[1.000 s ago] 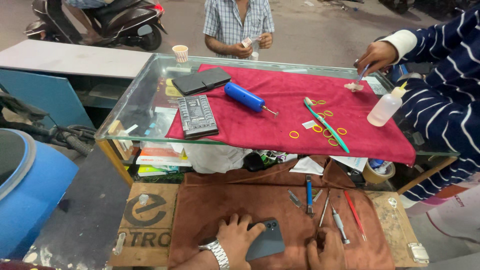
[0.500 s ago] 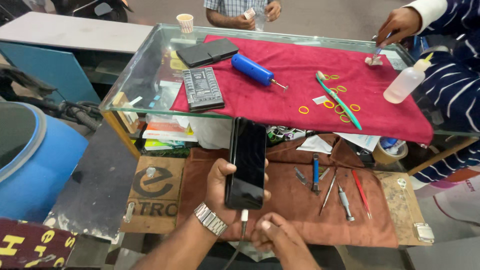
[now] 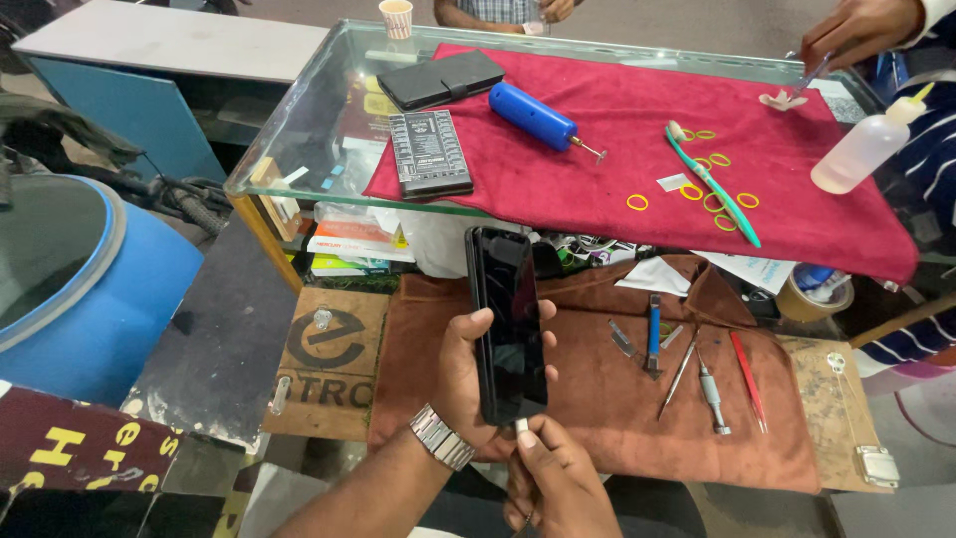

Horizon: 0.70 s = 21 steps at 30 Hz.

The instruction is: The person repairs a smartphone by connecting a charging cable to the motherboard, reassembling the device, and cleaning the charging port with a cotton swab and liquid.

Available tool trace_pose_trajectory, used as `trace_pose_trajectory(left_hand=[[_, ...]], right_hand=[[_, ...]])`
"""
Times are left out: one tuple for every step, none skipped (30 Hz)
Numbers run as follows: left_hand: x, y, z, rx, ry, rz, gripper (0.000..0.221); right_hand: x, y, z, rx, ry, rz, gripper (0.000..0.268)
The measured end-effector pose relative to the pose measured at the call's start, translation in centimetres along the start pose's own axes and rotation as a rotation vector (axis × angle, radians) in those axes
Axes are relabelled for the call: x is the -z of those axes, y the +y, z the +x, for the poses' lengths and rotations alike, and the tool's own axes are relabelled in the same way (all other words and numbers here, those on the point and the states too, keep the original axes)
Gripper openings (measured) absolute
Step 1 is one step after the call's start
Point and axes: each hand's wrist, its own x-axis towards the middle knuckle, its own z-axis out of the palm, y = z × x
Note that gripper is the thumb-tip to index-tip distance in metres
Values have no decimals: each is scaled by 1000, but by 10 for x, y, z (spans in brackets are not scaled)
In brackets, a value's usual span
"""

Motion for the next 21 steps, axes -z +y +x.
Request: trace_pose_trajectory(left_hand=[[0, 0, 0, 20, -14, 24, 63], [0, -1, 0, 41, -30, 47, 62], [0, -1, 1, 67, -29, 48, 62], [-1, -2, 1, 92, -29, 50, 63], [-2, -3, 1, 117, -30, 52, 63], [-3, -3, 2, 122, -8, 72, 66], [-3, -3, 2, 126, 15, 92, 70], [-4, -3, 3, 131, 35, 113, 74], [-6, -2, 4, 99, 41, 196, 77], [-7, -2, 3, 66, 45, 281, 79], [-8, -1, 3, 33, 49, 365, 82], [-8, 1, 2, 51, 27, 323, 82], [-8, 4, -1, 69, 6, 282, 81], [-8, 6, -3, 87, -16, 238, 81], [-7, 8, -5, 95, -11, 226, 82], [-6, 9, -7, 103, -6, 213, 82], [-5, 9, -8, 110, 0, 199, 83], [-5, 9, -7, 74, -38, 201, 83], [-4, 7, -6, 39, -76, 203, 82], [-3, 7, -6, 4, -111, 205, 83], [-3, 6, -5, 22, -83, 176, 81]], right_hand=[[4, 3, -1, -47, 30, 56, 18], [8, 4, -1, -93, 60, 110, 14], [12, 5, -1, -91, 79, 77, 15], [16, 4, -1, -87, 95, 43, 16], [20, 4, -1, -83, 112, 8, 17], [21, 6, 0, -30, 110, -1, 17], [22, 8, 2, 23, 109, -9, 17], [24, 10, 3, 79, 107, -17, 18], [25, 12, 3, 107, 125, -133, 20], [27, 14, 4, 139, 143, -249, 24], [29, 17, 5, 170, 162, -364, 27], [31, 20, 6, 198, 187, -422, 27], [33, 25, 7, 226, 212, -480, 28], [36, 30, 8, 253, 237, -540, 28], [39, 35, 11, 300, 237, -535, 29], [42, 41, 14, 344, 235, -531, 29], [45, 48, 18, 389, 234, -527, 30], [48, 54, 23, 445, 210, -507, 29], [51, 60, 27, 501, 185, -486, 29], [55, 66, 31, 553, 159, -464, 29], [59, 71, 33, 497, 182, -442, 29]])
